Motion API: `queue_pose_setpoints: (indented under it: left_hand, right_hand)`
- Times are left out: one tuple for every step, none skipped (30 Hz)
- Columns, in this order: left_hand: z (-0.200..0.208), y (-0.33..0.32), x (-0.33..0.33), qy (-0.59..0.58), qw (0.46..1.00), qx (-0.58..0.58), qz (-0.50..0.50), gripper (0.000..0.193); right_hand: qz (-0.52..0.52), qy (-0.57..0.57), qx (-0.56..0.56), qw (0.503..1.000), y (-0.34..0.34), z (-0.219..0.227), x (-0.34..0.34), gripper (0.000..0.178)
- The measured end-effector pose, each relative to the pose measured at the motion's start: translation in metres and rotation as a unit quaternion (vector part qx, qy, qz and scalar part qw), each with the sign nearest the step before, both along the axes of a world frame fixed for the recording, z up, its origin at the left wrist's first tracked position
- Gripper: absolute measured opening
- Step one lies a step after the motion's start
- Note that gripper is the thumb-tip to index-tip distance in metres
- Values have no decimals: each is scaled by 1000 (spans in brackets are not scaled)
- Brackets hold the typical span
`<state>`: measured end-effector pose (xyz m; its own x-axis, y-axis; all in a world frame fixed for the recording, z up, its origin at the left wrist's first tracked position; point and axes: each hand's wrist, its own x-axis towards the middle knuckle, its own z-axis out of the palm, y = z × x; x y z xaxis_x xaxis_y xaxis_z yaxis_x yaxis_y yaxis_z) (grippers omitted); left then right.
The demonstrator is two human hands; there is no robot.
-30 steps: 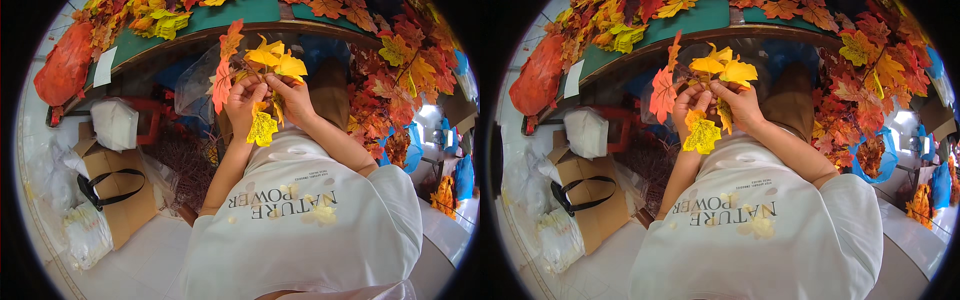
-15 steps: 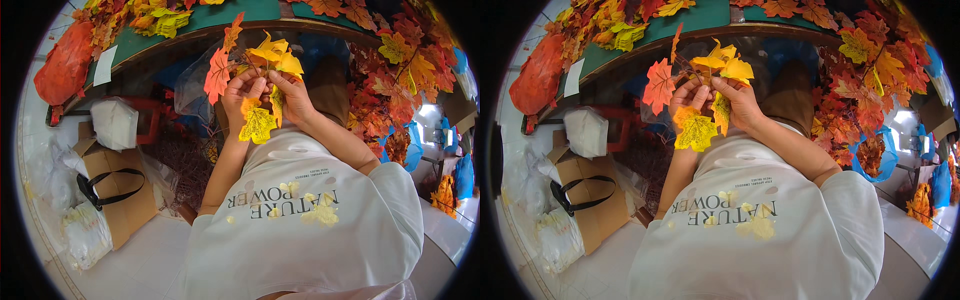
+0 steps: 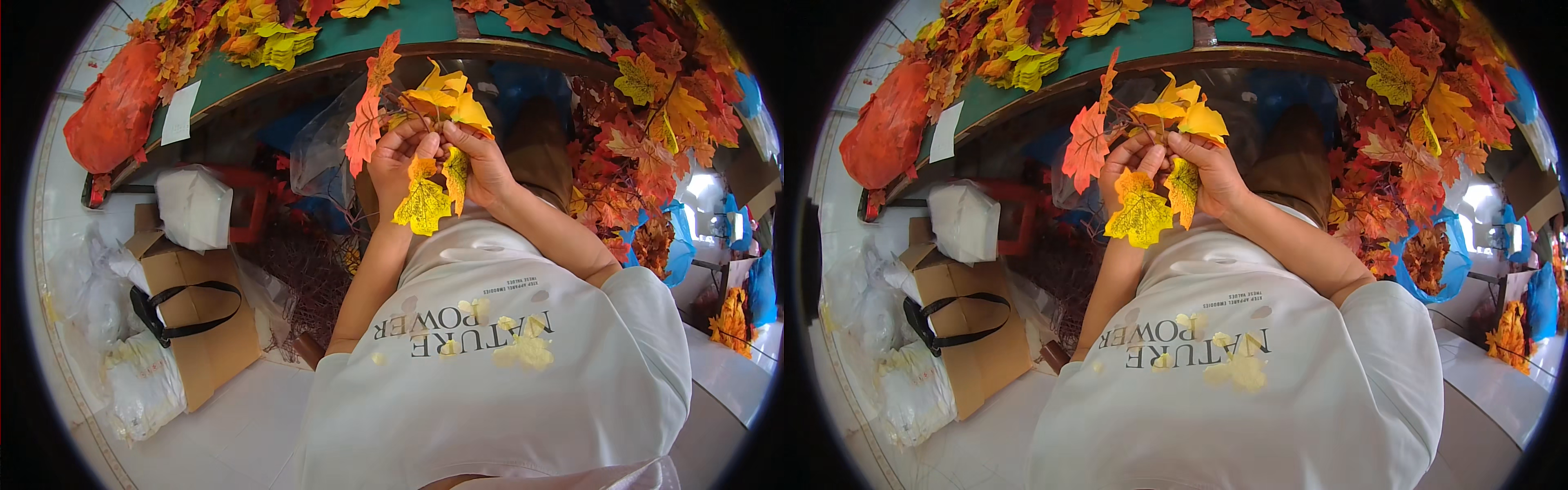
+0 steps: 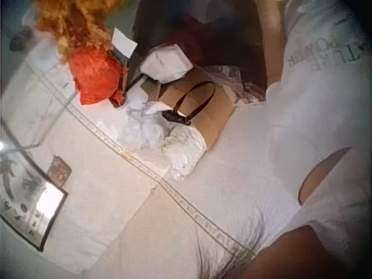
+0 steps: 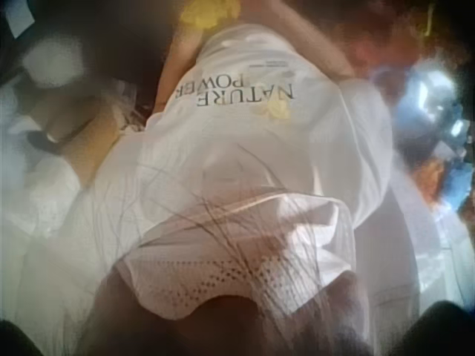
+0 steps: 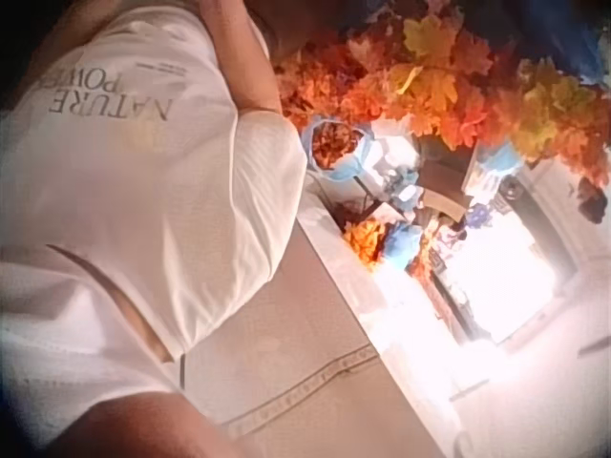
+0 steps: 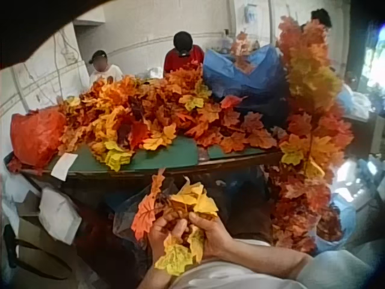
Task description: Assembling artificial maple leaf branches by attaching colored leaves to plastic stems.
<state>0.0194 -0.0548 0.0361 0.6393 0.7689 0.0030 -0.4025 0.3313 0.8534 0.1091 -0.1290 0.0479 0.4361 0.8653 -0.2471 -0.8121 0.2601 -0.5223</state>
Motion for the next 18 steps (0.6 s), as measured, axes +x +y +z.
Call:
queue_pose_setpoints:
  left_hand:
    - [0,0,1,0,1000,-9,1,19]
    - [0,0,1,0,1000,-9,2,19]
    - [0,-1,2,3,1000,-13,7,19]
    - [-1,-1,2,6,1000,-18,11,19]
    - [-3,-1,3,7,1000,-18,10,19]
    - [-5,0,3,10,1000,-13,12,19]
    - [-5,-1,4,12,1000,-9,12,20]
    - [-5,-3,5,13,1000,-9,9,20]
    - [-4,-4,5,6,1000,-26,9,20]
    - [-1,-4,5,0,999,-41,12,20]
    - [-2,-3,4,-4,999,-42,4,20]
    - [-1,-4,3,-3,999,-42,3,20]
    - [-1,-4,4,4,999,-30,9,19]
    - [-1,-4,4,10,1000,-19,16,18]
    - [0,-4,4,10,1000,-18,15,18]
    - [1,-5,4,4,1000,-24,13,18]
    - [1,-5,4,-2,1000,-29,12,18]
    - [1,-5,5,-2,1000,-29,11,18]
  right_hand:
    - [1,0,0,1000,-1,0,0,19]
    - [10,17,8,1000,-1,-2,1,19]
    - [19,34,16,999,-2,-3,2,19]
    - [18,35,16,999,-3,-5,3,19]
    - [28,61,31,997,-3,-7,4,20]
    - [38,86,46,994,-4,-9,5,20]
    - [35,87,46,995,-4,-10,6,20]
    - [45,90,54,994,-5,-10,6,20]
    - [55,92,62,992,-6,-11,7,21]
    - [54,94,62,992,-5,-10,6,21]
    - [46,92,46,994,-4,-10,6,21]
    - [37,90,30,995,-4,-9,5,21]
    - [35,90,30,995,-4,-10,5,21]
    - [39,84,42,995,-4,-11,6,21]
    - [43,78,53,995,-5,-11,6,21]
    - [42,78,53,995,-5,-11,4,21]
    - [21,40,51,998,-4,-10,2,21]
    - [0,2,48,999,-4,-9,1,21]
